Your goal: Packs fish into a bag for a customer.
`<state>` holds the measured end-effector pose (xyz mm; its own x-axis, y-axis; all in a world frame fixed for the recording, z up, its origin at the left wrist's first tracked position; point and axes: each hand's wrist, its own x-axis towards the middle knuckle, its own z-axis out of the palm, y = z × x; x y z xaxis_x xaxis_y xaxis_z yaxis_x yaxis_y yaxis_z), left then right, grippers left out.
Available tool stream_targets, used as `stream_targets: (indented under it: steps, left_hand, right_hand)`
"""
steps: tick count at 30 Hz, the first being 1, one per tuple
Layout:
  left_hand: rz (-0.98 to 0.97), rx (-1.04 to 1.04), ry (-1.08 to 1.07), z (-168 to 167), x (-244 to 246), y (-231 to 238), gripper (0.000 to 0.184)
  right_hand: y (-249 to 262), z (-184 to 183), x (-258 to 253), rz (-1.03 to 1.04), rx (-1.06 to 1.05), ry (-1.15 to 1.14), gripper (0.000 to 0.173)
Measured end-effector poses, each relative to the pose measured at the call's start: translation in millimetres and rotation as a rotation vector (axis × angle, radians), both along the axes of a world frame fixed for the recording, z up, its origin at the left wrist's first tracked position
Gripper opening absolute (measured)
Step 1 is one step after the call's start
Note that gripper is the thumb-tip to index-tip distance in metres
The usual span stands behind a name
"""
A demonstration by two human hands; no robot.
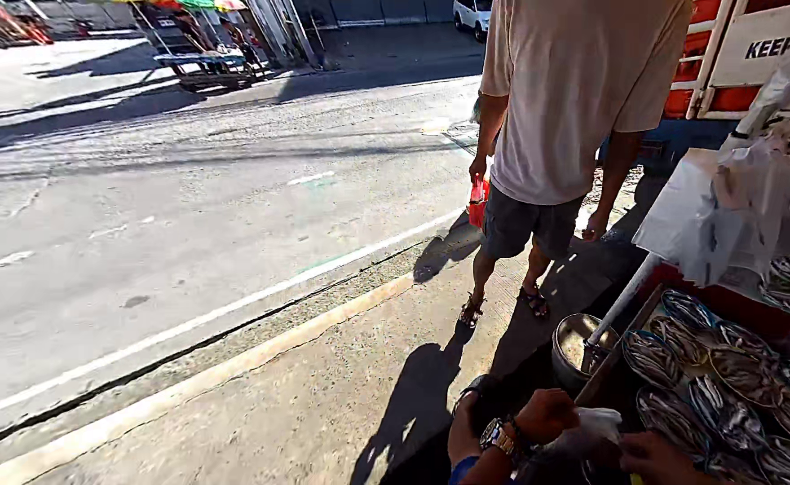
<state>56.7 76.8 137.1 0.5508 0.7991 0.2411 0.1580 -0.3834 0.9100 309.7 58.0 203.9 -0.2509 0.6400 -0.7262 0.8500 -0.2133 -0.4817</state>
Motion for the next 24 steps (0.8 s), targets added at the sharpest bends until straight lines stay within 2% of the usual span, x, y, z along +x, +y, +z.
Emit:
stream_targets:
  steps: [3,5,7,10,13,17,19,21,24]
  left_hand:
    - [0.046,-0.021,0.003,1,-12,-2,0.023]
    - [0.104,-0.071,-0.008,-1,-17,-4,0.026]
    - [0.205,-0.149,-0.022,5,-24,-4,0.028]
    - [0.355,-0.234,0.005,31,-32,-7,0.031]
    - [0.435,-0.161,0.037,42,-36,-7,0.028]
    - [0.447,-0.046,0.121,38,-48,-9,0.023]
    - [0.470,-0.063,0.109,43,-52,-11,0.024]
    - [0.457,-0.189,-0.003,44,-52,-15,0.025]
    - [0.439,-0.589,-0.422,42,-37,-24,0.024]
  right_hand:
    - [-11,1,4,-0.323,0.182,0.452,0.016]
    - [-16,5,-11,-0.573,0.242,0.764,0.024]
    - [-12,12,-31,-0.653,0.300,0.894,0.026]
    - [-7,37,-54,-0.643,0.379,0.928,0.024]
    - [-6,58,-58,-0.627,0.478,0.861,0.022]
    - [-16,49,-29,-0.634,0.621,0.828,0.020]
    - [-20,41,-17,-0.606,0.707,0.847,0.019]
    - [-22,30,-10,-0.602,0.764,0.880,0.019]
    - [-23,16,-7,-0.638,0.789,0.810,0.024]
